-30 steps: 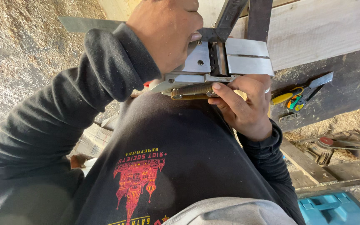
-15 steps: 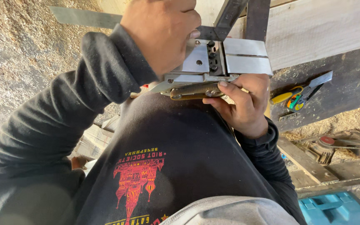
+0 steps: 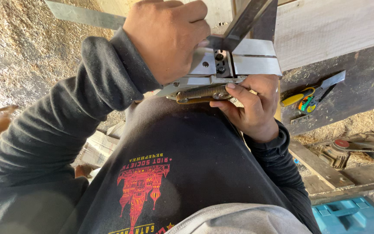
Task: The person holds a hand planer and uses a metal file to scrape and adjust the cutter head area, then uses a hex key to tighten a knob on the planer body. The adjustments are performed over a workbench in a workshop setting.
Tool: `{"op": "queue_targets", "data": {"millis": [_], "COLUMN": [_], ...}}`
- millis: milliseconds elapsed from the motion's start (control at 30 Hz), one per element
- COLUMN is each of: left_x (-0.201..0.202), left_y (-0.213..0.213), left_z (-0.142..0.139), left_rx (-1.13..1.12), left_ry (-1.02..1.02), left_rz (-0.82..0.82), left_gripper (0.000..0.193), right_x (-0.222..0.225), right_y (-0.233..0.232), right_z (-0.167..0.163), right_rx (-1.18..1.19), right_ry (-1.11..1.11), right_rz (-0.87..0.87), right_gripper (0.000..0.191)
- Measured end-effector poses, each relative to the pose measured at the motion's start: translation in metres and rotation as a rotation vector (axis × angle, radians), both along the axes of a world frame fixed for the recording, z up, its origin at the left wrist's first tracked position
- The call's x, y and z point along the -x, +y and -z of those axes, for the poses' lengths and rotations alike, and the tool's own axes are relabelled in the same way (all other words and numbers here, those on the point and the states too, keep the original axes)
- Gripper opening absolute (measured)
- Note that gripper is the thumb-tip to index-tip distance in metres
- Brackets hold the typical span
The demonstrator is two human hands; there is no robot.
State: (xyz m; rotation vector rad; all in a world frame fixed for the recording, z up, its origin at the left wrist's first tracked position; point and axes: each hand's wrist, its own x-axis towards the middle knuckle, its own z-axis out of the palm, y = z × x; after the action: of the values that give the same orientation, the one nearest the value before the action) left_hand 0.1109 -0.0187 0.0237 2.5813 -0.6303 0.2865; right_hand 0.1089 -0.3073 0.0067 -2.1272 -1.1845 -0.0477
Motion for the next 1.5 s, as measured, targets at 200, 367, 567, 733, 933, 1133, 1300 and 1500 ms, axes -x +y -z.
{"op": "queue_targets", "data": {"millis": [200,367,567,733,933,1133,1300,1500], "left_x": [-0.002,-0.004,-0.007,-0.007,-0.007,-0.007,-0.003,-0.002], "left_y": [0.001,0.0,0.002,-0.001,-0.003,0.0,0.001,0.0], "left_z": [-0.006,-0.012,-0.015,-0.013,-0.01,-0.005,-0.002,-0.002], "left_rx": [-0.018,0.038,-0.029,-0.071,-0.045,0.016,-0.015,-0.013], "left_ry": [-0.002,-0.023,-0.049,0.022,0.012,-0.021,-0.007,0.045], "left_rz": [0.032,0.023,0.04,0.1,0.057,0.016,0.013,0.038], "left_gripper": [0.012,0.009,0.015,0.022,0.016,0.011,0.011,0.012], "right_x": [0.001,0.001,0.001,0.0,0.0,0.0,0.001,0.002], "right_y": [0.0,0.0,0.001,0.0,0.002,0.002,0.001,0.001], "right_z": [0.002,0.002,0.0,-0.003,-0.003,-0.001,0.0,0.001], "right_rx": [-0.009,-0.026,-0.024,-0.003,-0.003,-0.027,-0.019,-0.016], "right_ry": [0.006,-0.006,0.008,-0.027,-0.039,-0.032,-0.023,-0.034], "right_rz": [-0.002,0.001,-0.011,-0.008,0.001,-0.017,-0.01,-0.003], "right_gripper": [0.052,0.052,0.051,0.05,0.049,0.05,0.049,0.047]}}
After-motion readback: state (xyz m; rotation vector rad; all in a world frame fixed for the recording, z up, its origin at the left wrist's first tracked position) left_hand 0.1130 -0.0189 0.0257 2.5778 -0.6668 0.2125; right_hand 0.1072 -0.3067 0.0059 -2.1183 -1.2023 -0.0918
